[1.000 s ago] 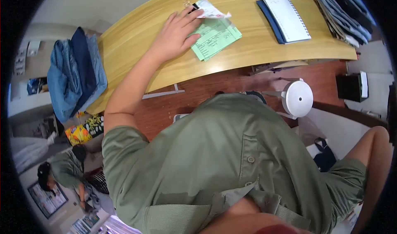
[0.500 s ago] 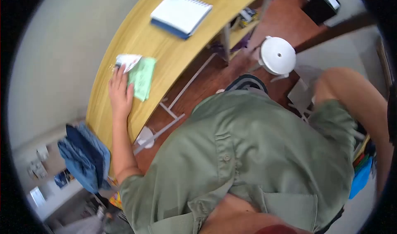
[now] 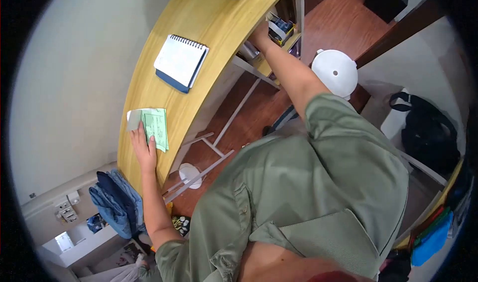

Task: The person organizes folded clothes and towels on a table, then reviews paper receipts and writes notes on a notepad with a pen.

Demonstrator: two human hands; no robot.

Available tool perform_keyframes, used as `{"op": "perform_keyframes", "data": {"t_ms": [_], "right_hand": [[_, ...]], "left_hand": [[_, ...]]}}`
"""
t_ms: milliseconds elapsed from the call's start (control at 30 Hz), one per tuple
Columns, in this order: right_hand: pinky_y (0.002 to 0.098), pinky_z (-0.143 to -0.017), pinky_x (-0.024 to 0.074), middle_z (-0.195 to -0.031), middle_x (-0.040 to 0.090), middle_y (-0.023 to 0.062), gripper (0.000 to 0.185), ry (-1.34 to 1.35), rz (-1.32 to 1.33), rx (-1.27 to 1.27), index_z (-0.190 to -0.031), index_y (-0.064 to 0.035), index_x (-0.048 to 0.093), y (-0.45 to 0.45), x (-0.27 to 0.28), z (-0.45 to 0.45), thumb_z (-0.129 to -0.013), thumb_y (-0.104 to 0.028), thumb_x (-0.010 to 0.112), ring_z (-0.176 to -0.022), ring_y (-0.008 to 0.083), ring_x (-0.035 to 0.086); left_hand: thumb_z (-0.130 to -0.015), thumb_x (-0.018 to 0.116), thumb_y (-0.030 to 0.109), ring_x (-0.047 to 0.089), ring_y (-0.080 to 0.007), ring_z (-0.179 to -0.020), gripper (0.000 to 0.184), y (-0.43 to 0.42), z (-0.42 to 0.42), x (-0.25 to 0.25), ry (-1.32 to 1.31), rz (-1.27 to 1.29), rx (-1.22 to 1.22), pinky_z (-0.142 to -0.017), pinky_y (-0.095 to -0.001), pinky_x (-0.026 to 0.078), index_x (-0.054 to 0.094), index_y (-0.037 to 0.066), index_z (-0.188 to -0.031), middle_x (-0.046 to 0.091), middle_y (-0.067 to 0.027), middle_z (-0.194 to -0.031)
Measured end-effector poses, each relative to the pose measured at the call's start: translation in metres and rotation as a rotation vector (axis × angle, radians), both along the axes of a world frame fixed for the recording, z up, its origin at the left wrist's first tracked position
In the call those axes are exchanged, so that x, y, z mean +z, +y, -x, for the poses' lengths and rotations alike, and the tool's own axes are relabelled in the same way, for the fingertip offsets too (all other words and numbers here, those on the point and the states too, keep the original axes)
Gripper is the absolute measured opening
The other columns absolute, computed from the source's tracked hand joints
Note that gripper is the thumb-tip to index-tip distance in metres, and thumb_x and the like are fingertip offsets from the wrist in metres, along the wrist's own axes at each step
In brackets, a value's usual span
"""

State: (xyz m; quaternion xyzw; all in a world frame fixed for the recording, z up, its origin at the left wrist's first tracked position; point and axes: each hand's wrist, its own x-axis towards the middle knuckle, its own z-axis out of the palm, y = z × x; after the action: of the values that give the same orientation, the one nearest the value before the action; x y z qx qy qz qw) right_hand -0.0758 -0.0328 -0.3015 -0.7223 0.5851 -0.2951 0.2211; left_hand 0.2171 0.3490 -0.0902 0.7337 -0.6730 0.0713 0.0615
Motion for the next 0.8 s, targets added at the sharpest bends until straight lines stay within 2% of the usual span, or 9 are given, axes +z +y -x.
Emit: {"op": "perform_keyframes", "data": {"t_ms": [133, 200, 267, 367, 500, 600, 667, 700, 800], "right_hand": [[0.0577, -0.095, 0.0351, -0.117, 0.052, 0.0124, 0.042, 0.09, -0.097, -0.083, -0.119, -0.0069, 0.053, 0.007, -0.013, -0.017, -0.08, -0.024, 0.058, -0.117, 0.0337, 0.043], [0.0606, -0.096, 0.0326, -0.114, 0.052, 0.0133, 0.038, 0.244, 0.286, -0.108, -0.118, -0.0045, 0.052, 0.012, -0.023, -0.018, -0.084, -0.022, 0.053, -0.114, 0.0334, 0.046], [0.057, -0.097, 0.0332, -0.104, 0.056, 0.0124, 0.03, 0.169, 0.416, -0.055, -0.111, -0.0047, 0.053, 0.027, -0.031, -0.024, -0.086, -0.019, 0.05, -0.104, 0.0319, 0.05], [0.0456, -0.083, 0.0446, -0.1, 0.058, 0.0127, 0.028, 0.305, 0.314, 0.069, -0.11, -0.0053, 0.054, 0.05, -0.026, -0.03, -0.087, -0.019, 0.05, -0.094, 0.0293, 0.056], [0.0415, -0.074, 0.0471, -0.101, 0.058, 0.0141, 0.028, 0.234, 0.232, 0.038, -0.111, -0.0047, 0.054, 0.039, -0.032, -0.034, -0.086, -0.017, 0.049, -0.094, 0.0292, 0.056], [0.0423, -0.076, 0.0486, -0.102, 0.058, 0.0161, 0.035, 0.131, 0.023, 0.034, -0.112, -0.0033, 0.053, 0.024, -0.031, -0.031, -0.087, -0.027, 0.053, -0.094, 0.032, 0.058], [0.0433, -0.08, 0.0495, -0.103, 0.059, 0.018, 0.051, -0.033, -0.173, -0.009, -0.115, -0.0022, 0.054, 0.022, -0.023, -0.03, -0.085, -0.043, 0.056, -0.097, 0.0354, 0.059], [0.0431, -0.086, 0.0484, -0.105, 0.061, 0.0202, 0.065, -0.129, -0.328, -0.006, -0.113, -0.0016, 0.058, 0.01, -0.029, -0.034, -0.082, -0.059, 0.054, -0.1, 0.0366, 0.06], [0.0405, -0.089, 0.0471, -0.115, 0.059, 0.0222, 0.072, -0.209, -0.506, 0.146, -0.113, 0.0011, 0.061, -0.003, -0.022, -0.02, -0.081, -0.062, 0.051, -0.108, 0.0328, 0.058]], "left_hand": [[-0.091, 0.042, 0.031, 0.032, -0.0432, -0.128, 0.056, -0.005, 0.006, 0.005, 0.019, -0.045, -0.025, -0.109, -0.0484, 0.02, 0.037, -0.001, -0.136, 0.038, -0.024, -0.138], [-0.091, 0.041, 0.029, 0.032, -0.0424, -0.128, 0.056, -0.007, 0.005, 0.006, -0.001, -0.082, -0.038, -0.108, -0.0467, 0.022, 0.036, -0.002, -0.137, 0.038, -0.0238, -0.138], [-0.091, 0.04, 0.027, 0.033, -0.0415, -0.128, 0.055, -0.004, 0.007, 0.006, 0.059, -0.096, 0.039, -0.108, -0.0449, 0.023, 0.035, -0.002, -0.138, 0.038, -0.0234, -0.138], [-0.092, 0.039, 0.025, 0.032, -0.0412, -0.129, 0.055, -0.005, 0.01, 0.009, 0.027, -0.117, 0.026, -0.108, -0.0436, 0.023, 0.033, -0.002, -0.139, 0.038, -0.0229, -0.139], [-0.092, 0.039, 0.025, 0.033, -0.0412, -0.129, 0.054, -0.004, 0.012, 0.009, -0.003, -0.107, 0.017, -0.109, -0.0435, 0.023, 0.033, -0.002, -0.139, 0.037, -0.0225, -0.14], [-0.093, 0.038, 0.025, 0.032, -0.0409, -0.129, 0.054, -0.005, 0.014, 0.007, 0.025, -0.104, 0.043, -0.109, -0.0438, 0.023, 0.033, -0.003, -0.139, 0.037, -0.0221, -0.141], [-0.093, 0.038, 0.025, 0.033, -0.0407, -0.129, 0.054, -0.004, 0.012, 0.009, 0.019, -0.106, 0.024, -0.109, -0.0436, 0.024, 0.034, -0.003, -0.138, 0.037, -0.0224, -0.14], [-0.093, 0.038, 0.025, 0.033, -0.0407, -0.129, 0.054, -0.004, 0.009, 0.009, 0.021, -0.103, 0.036, -0.109, -0.0436, 0.024, 0.034, -0.003, -0.138, 0.037, -0.0224, -0.14], [-0.092, 0.04, 0.024, 0.034, -0.0408, -0.128, 0.054, -0.003, 0.008, 0.009, -0.021, -0.103, 0.039, -0.108, -0.0433, 0.025, 0.034, -0.004, -0.138, 0.038, -0.0242, -0.139]]}}
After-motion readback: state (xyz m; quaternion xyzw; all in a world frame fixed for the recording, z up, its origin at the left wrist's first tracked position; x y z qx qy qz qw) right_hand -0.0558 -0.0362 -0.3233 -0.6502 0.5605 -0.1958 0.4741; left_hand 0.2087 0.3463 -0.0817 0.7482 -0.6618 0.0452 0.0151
